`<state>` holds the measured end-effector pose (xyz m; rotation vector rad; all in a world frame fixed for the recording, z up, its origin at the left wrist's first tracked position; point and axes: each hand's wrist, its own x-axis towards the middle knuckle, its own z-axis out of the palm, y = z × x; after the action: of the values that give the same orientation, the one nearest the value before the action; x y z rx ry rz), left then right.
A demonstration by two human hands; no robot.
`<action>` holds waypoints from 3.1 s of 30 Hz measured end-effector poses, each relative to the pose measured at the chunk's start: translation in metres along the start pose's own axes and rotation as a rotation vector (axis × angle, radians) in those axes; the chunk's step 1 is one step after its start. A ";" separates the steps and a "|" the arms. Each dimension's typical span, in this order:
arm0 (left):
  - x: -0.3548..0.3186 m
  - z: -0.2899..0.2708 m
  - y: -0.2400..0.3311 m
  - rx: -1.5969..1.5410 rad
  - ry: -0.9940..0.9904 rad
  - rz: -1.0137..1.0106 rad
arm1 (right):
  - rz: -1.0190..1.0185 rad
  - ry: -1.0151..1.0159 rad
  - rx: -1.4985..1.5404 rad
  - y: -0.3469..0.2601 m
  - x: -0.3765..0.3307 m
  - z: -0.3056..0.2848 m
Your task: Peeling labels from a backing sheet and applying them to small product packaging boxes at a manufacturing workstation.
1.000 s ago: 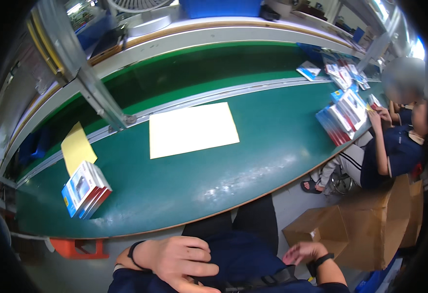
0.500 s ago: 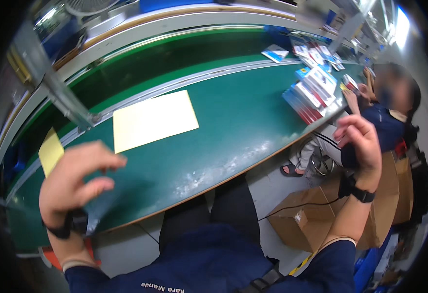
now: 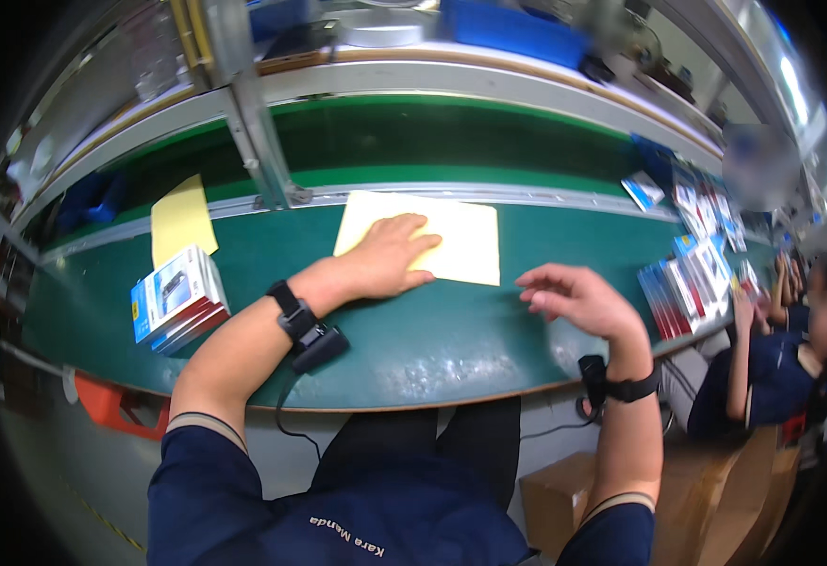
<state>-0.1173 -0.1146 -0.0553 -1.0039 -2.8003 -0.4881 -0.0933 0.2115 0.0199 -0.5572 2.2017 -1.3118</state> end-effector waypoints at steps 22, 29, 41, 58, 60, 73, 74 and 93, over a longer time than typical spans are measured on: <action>0.004 0.010 0.006 -0.161 0.128 0.049 | -0.144 0.286 -0.709 0.004 0.133 0.007; 0.003 0.005 0.002 -0.133 0.086 0.043 | -0.128 0.340 -0.741 -0.003 0.128 0.014; 0.008 0.002 0.013 -0.182 0.026 0.101 | 0.024 0.271 -0.734 0.000 0.123 0.003; 0.004 -0.003 0.012 -0.128 0.062 -0.015 | -0.178 0.323 -0.684 0.015 0.139 0.006; 0.003 0.003 0.007 -0.103 0.080 0.026 | -0.199 0.337 -0.681 0.022 0.137 0.002; -0.001 0.008 0.010 -0.196 0.129 0.026 | -0.008 0.297 -0.594 -0.003 0.131 0.004; -0.002 0.008 0.010 -0.188 0.132 0.030 | -0.012 0.293 -0.591 -0.005 0.131 0.004; -0.265 -0.162 0.027 0.164 0.283 -0.764 | -0.047 0.242 -0.434 0.010 0.131 -0.010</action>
<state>0.1056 -0.3081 0.0448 0.1933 -2.7996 -0.4116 -0.2027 0.1465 -0.0132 -0.6370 2.7140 -0.9620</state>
